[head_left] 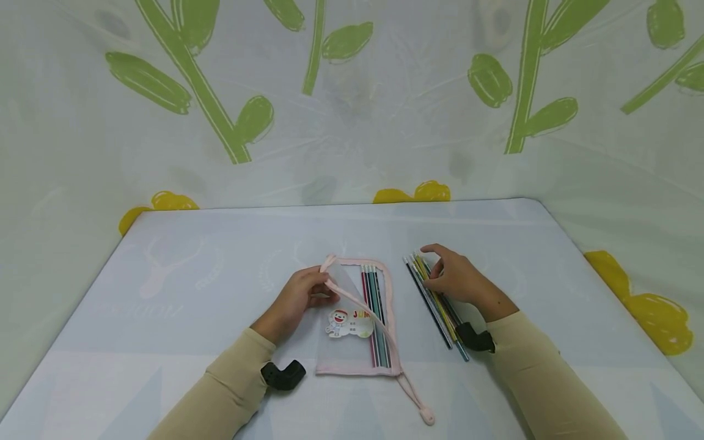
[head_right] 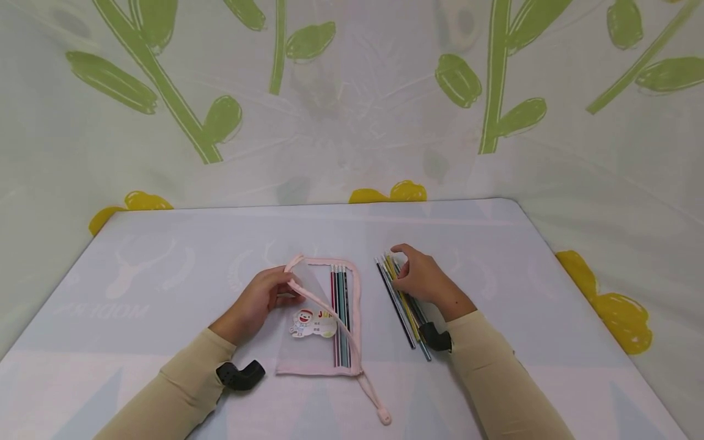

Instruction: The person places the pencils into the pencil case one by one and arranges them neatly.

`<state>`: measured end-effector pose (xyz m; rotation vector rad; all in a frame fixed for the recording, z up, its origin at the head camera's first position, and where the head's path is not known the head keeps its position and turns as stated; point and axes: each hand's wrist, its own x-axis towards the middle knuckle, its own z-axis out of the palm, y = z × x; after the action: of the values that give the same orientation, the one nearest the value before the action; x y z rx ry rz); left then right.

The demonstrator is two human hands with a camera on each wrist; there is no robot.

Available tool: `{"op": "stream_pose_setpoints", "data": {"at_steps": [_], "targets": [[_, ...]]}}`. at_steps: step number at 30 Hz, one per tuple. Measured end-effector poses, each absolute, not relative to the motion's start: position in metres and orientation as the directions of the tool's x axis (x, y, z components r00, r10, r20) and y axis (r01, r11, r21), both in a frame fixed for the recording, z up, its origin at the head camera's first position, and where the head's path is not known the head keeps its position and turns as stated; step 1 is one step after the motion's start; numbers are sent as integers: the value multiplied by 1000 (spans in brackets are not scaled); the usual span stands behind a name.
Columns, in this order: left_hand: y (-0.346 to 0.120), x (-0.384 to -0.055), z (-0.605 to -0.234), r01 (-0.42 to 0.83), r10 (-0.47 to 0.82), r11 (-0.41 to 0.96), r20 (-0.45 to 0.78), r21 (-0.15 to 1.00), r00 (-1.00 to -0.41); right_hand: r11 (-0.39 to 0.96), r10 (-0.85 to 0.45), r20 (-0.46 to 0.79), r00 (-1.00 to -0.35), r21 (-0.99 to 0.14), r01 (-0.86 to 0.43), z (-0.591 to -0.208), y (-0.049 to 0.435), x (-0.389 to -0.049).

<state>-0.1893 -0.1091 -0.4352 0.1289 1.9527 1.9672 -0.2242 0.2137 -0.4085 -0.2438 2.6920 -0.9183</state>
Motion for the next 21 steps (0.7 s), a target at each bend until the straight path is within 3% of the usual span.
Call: {"op": "stream_pose_setpoints", "data": {"at_steps": [21], "targets": [[-108, -189, -435, -180, 323, 40, -184, 983, -929, 788, -243, -213, -946, -613, -64, -408, 212, -222]]}}
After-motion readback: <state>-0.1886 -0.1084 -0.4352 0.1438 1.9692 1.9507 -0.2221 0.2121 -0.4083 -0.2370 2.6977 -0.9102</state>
